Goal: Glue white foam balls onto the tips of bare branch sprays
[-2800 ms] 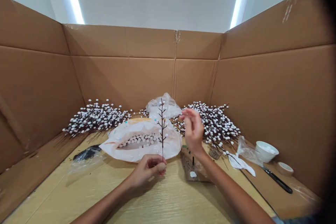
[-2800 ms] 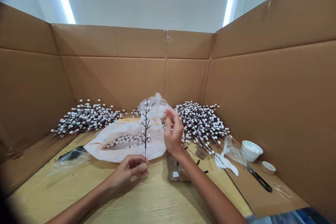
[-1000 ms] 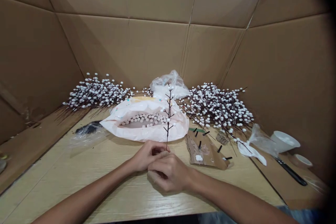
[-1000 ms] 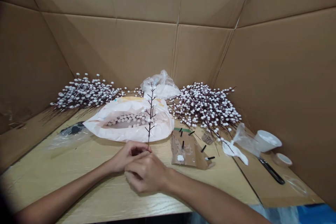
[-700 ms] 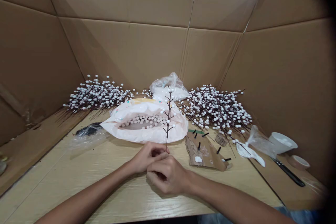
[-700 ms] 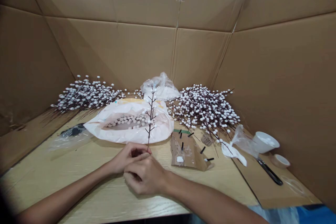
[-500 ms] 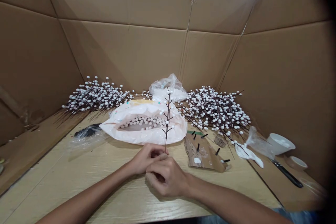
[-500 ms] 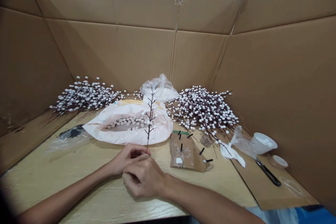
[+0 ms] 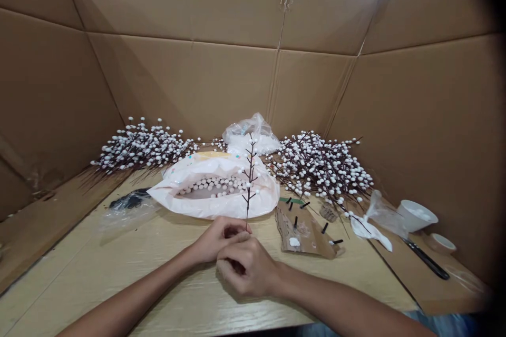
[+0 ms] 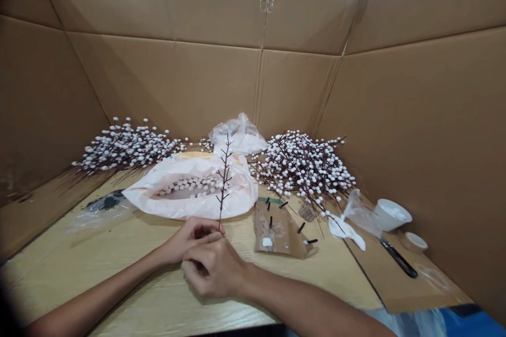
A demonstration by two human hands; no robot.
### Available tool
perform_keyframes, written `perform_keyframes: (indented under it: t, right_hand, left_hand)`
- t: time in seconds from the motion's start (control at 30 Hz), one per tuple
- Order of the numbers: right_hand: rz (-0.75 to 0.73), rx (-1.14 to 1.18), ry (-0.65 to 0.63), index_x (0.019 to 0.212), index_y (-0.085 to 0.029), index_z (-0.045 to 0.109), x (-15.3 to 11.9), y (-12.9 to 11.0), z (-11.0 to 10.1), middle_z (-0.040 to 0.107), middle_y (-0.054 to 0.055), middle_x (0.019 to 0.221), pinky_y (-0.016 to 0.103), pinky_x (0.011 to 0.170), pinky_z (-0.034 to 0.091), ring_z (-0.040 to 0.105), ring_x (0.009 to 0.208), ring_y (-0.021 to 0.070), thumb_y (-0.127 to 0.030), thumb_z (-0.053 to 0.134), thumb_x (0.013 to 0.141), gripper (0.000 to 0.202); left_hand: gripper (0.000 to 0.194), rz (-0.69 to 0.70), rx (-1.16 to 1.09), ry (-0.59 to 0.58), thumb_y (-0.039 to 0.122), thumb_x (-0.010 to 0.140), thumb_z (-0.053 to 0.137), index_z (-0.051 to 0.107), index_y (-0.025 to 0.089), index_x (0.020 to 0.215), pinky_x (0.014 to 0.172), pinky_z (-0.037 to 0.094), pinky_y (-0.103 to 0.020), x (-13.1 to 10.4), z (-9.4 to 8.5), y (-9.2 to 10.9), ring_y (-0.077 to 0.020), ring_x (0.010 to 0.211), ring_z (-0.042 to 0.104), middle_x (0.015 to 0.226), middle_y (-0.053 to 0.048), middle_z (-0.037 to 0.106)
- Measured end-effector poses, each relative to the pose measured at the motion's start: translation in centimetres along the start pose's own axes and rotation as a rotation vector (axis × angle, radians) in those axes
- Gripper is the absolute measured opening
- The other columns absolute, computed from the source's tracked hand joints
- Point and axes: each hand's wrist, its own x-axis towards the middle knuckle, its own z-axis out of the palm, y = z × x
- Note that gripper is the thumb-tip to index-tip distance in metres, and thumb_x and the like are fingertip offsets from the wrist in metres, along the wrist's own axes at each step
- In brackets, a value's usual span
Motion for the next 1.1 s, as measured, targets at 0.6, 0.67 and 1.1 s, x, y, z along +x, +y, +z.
perform_keyframes:
  t: [0.6, 0.67, 1.1]
  right_hand:
    - [-0.018, -0.041, -0.1, 0.059, -0.018, 0.054, 0.04, 0.45, -0.21, 0.048, -0.004, 0.047, 0.023, 0.056, 0.043, 0.038, 0.044, 0.0093, -0.01, 0.045, 0.074, 0.019]
    - [-0.018, -0.03, -0.087, 0.06, -0.017, 0.055, 0.09, 0.4, -0.28, 0.049, -0.003, 0.047, 0.023, 0.056, 0.042, 0.037, 0.044, 0.0093, -0.01, 0.045, 0.074, 0.019]
    - [-0.022, -0.053, -0.072, 0.066, -0.016, 0.061, 0.53, 0.78, -0.68, 0.056, -0.001, 0.051, 0.021, 0.055, 0.044, 0.047, 0.048, 0.0097, -0.013, 0.046, 0.08, 0.02]
  left_hand:
    - [0.034, 0.025, 0.025, 0.01, 0.042, 0.085, 0.059, 0.067, 0.009, 0.077, 0.059, 0.038, -0.024, 0.13, -0.13, 0.11, -0.0148, 0.066, 0.052, 0.069, -0.004, 0.061]
    - [0.034, 0.027, 0.029, 0.01, 0.041, 0.085, 0.059, 0.067, 0.009, 0.077, 0.058, 0.038, -0.023, 0.09, -0.13, 0.18, -0.0145, 0.066, 0.052, 0.069, -0.004, 0.061]
    - [0.032, 0.023, 0.051, 0.063, 0.041, 0.082, 0.062, 0.067, 0.01, 0.085, 0.063, 0.045, -0.026, 0.42, -0.62, -0.58, -0.0172, 0.07, 0.058, 0.075, -0.006, 0.066]
